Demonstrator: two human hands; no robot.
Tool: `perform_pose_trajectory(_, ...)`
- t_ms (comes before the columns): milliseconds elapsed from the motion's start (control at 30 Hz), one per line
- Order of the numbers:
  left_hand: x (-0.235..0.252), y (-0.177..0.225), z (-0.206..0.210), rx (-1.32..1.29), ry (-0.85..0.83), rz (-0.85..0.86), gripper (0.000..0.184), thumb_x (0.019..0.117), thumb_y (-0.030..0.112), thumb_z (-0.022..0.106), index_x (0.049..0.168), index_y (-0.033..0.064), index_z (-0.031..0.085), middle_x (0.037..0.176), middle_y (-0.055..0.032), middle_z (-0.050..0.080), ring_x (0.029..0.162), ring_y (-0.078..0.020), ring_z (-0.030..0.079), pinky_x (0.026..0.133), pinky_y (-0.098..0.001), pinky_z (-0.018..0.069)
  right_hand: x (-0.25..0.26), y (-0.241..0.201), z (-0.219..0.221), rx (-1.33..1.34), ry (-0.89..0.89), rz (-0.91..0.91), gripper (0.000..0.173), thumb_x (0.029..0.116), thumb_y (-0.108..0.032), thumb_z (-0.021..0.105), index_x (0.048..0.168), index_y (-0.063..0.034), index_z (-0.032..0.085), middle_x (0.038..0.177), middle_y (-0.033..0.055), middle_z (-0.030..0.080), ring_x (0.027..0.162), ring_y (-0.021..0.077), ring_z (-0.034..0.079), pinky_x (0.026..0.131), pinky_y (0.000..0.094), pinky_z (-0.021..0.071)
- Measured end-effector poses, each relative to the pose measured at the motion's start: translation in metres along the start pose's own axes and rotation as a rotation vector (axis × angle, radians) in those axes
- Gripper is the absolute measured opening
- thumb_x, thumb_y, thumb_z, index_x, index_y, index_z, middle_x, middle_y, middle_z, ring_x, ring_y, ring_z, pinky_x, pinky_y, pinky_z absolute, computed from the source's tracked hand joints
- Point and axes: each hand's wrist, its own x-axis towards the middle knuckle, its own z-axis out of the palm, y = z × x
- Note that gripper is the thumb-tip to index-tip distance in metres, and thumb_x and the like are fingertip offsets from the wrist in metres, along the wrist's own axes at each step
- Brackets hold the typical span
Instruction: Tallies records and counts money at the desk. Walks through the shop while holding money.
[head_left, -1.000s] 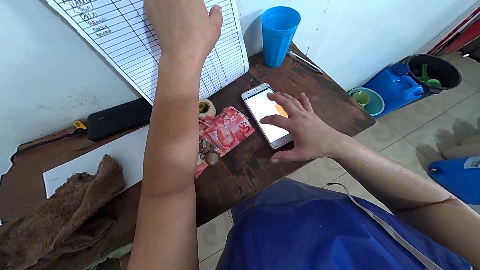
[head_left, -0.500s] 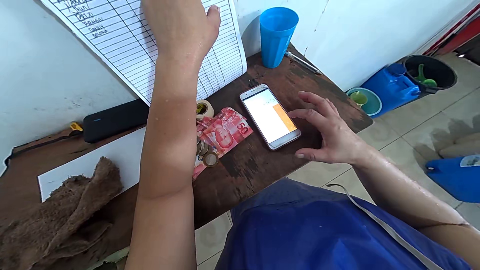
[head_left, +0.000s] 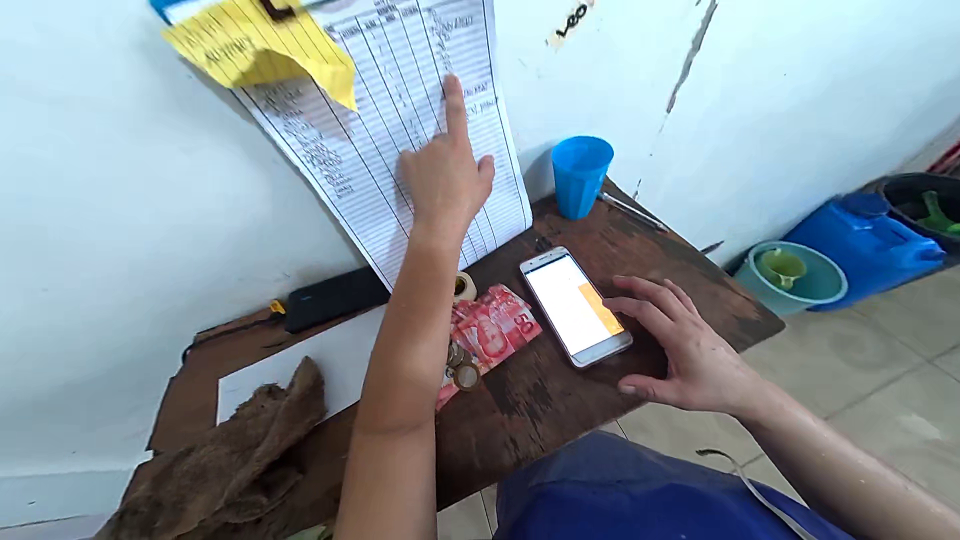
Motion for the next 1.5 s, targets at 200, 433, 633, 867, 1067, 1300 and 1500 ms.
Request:
perform_pose_trajectory(200,-0.004,-0.0005,-0.0011,-0.004,-0.178,-0.004,0.111,0.0957,0.034,0.072,0.162,0.0068,-0.013,0.13,-0.0347,0.057,0.123,-0.0526,0.055,0.101,-0.0711,0.0365,-0.0014,0.0026,0.0018,0.029,0.057,-0.005,0.091,0.0824,-0.08,0.049,0.136,-0.0077,0.06,0.143,0.0237,0.055,0.132,0.0399,0.055,0.109,0.0699,0.0308)
perform_pose_trajectory(433,-0.005,0.004,-0.0019,0.033,-0.15,-0.023,0.105,0.0988,0.034,0.066,0.162,0.0051,-0.012,0.119,-0.0298,0.065,0.115,-0.047,0.062,0.099,-0.0645,0.041,-0.0028,0.0052,0.0051,0.018,0.099,-0.022,0.09,0.0829,-0.082,0.047,0.135,-0.0091,0.06,0.141,0.0225,0.057,0.131,0.0369,0.056,0.11,0.0689,0.0305)
perform_pose_trajectory(633,-0.0023,-0.001,-0.0002,0.019,-0.151,-0.003,0.103,0.0992,0.032,0.066,0.163,0.006,-0.011,0.118,-0.0287,0.066,0.114,-0.0466,0.063,0.099,-0.064,0.0417,-0.0024,0.006,0.0056,0.02,0.099,-0.036,0.089,0.0833,-0.082,0.046,0.134,-0.0097,0.061,0.14,0.0224,0.058,0.13,0.0373,0.056,0.108,0.0692,0.0312)
perform_pose_trajectory(867,-0.0041,0.0018,-0.0026,-0.004,-0.188,-0.015,0.106,0.0985,0.034,0.067,0.163,0.0093,-0.013,0.129,-0.0316,0.06,0.123,-0.0479,0.057,0.102,-0.0639,0.0406,-0.0028,0.0072,0.0056,0.019,0.101,-0.04,0.084,0.0832,-0.077,0.051,0.134,-0.0102,0.061,0.139,0.0224,0.058,0.129,0.0374,0.056,0.108,0.0674,0.0326)
perform_pose_trajectory(1067,-0.0013,-0.0006,0.0,-0.009,-0.138,-0.006,0.101,0.0997,0.031,0.065,0.163,0.0085,-0.011,0.115,-0.028,0.066,0.112,-0.0461,0.063,0.097,-0.064,0.0425,-0.003,0.0065,0.0051,0.017,0.103,-0.035,0.084,0.0837,-0.076,0.051,0.134,-0.0097,0.061,0.14,0.0217,0.057,0.129,0.0377,0.056,0.108,0.0674,0.0329)
perform_pose_trajectory(1300,-0.0091,0.0048,-0.0043,-0.027,-0.219,-0.018,0.106,0.0969,0.034,0.07,0.163,0.0075,-0.009,0.136,-0.0334,0.054,0.129,-0.0496,0.053,0.103,-0.0656,0.0394,-0.0039,0.0056,0.0059,0.004,0.113,-0.04,0.083,0.0845,-0.075,0.05,0.134,-0.01,0.06,0.139,0.0227,0.058,0.129,0.0375,0.056,0.108,0.0683,0.0315)
perform_pose_trajectory(1500,-0.0084,0.0055,-0.0038,-0.007,-0.193,-0.033,0.105,0.0986,0.035,0.067,0.163,0.0064,-0.011,0.129,-0.0309,0.06,0.123,-0.047,0.058,0.101,-0.0618,0.0424,-0.0041,0.005,0.0062,-0.031,0.118,-0.042,0.082,0.0835,-0.074,0.051,0.133,-0.0098,0.061,0.138,0.0227,0.059,0.128,0.0374,0.058,0.108,0.0687,0.0314)
